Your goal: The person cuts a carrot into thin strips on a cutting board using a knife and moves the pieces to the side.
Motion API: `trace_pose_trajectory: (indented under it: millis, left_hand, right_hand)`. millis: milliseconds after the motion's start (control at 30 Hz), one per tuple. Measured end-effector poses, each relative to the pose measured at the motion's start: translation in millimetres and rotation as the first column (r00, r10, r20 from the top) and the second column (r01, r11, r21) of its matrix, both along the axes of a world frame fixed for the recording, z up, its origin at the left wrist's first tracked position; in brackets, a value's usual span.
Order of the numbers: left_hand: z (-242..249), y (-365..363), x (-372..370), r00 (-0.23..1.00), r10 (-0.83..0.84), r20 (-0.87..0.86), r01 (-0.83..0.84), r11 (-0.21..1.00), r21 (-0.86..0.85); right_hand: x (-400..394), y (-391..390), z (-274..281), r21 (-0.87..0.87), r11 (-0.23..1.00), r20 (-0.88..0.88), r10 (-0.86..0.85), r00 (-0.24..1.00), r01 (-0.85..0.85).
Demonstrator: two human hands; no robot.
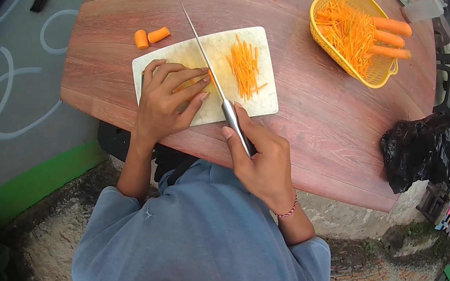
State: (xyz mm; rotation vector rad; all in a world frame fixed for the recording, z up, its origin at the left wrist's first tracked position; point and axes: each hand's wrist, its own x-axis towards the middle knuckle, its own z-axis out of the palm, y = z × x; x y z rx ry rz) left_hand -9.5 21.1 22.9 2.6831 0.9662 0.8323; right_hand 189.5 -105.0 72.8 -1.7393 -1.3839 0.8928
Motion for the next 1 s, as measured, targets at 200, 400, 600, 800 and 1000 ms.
trace_pose_trajectory:
  millis: [200,400,600,800,1000]
  left_hand:
    - [-4,3,0,0.998,-0.020,0.056,0.021,1.000,-0.008]
    - [-8,4,-1,0.996,-0.035,0.076,0.038,0.999,-0.039]
    - [-7,5,-2,0.997,-0.043,0.058,0.045,0.998,-0.035]
    - [-4,3,1,0.998,-0.014,0.062,0.015,1.000,-0.015]
    - [-7,3,0,0.996,-0.019,0.086,0.020,1.000,-0.007]
  right_hand:
    - [0,0,2,0.011,1.000,0.056,0.020,0.998,-0.021]
    - [-1,-6,0,0.051,0.998,0.095,0.030,0.995,-0.035]
    - [-13,4,-1,0.052,0.996,0.199,0.058,0.978,-0.070]
    - [-8,34,-4,0.026,0.999,0.084,0.032,0.996,-0.035]
    - [-1,27,-1,-0.013,1.000,0.049,-0.003,0.999,0.004]
